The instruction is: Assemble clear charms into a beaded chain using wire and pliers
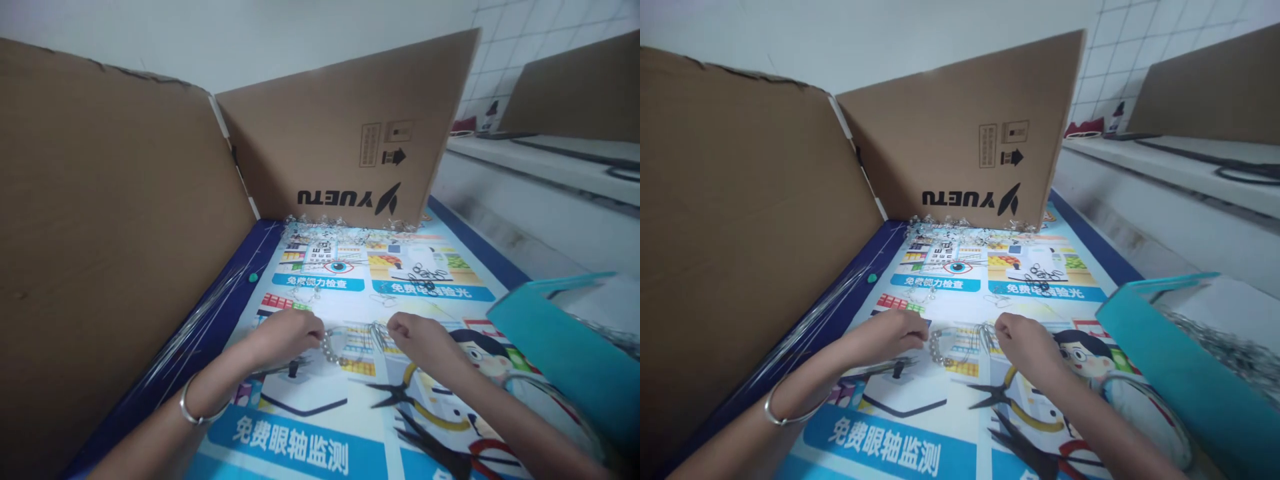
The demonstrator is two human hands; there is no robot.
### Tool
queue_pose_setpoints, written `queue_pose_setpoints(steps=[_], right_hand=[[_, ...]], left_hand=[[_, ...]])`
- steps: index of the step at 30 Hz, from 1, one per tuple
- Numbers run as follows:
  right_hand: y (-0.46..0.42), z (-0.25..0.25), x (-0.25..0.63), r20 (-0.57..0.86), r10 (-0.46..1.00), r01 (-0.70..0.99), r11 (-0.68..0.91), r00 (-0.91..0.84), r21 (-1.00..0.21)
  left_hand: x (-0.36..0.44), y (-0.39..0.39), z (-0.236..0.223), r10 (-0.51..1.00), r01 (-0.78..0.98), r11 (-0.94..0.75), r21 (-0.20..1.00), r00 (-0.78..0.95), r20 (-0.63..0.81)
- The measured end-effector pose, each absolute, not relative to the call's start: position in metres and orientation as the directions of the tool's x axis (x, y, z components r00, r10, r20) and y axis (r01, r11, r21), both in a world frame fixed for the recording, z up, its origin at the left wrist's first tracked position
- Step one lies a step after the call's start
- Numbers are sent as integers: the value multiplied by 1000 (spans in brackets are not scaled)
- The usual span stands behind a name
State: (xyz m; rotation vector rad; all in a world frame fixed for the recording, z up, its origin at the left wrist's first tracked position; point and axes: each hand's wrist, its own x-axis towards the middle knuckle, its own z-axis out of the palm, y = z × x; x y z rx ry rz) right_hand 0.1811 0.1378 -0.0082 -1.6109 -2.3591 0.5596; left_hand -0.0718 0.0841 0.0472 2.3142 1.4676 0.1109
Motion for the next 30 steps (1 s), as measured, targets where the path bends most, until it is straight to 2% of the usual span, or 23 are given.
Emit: queue_pose_setpoints(steps=[2, 4, 11, 19, 30], right_hand=[[138, -8, 181, -43, 922, 879, 353, -385, -321], [136, -8, 181, -24, 924, 896, 362, -381, -259], [133, -7, 180, 2, 929, 889, 356, -371, -287], [131, -6, 178, 38, 896, 861, 435, -442, -264], [127, 2, 178, 33, 885, 850, 456, -465, -262]], left_hand=[[-83, 74, 43, 898, 909, -345, 234, 392, -199], [-91, 64, 36, 904, 934, -331, 133, 355, -241], [-95, 44, 19, 904, 917, -390, -87, 363, -226], [-91, 42, 14, 898, 893, -427, -143, 401, -181], [-89, 39, 24, 912, 907, -407, -110, 397, -107]])
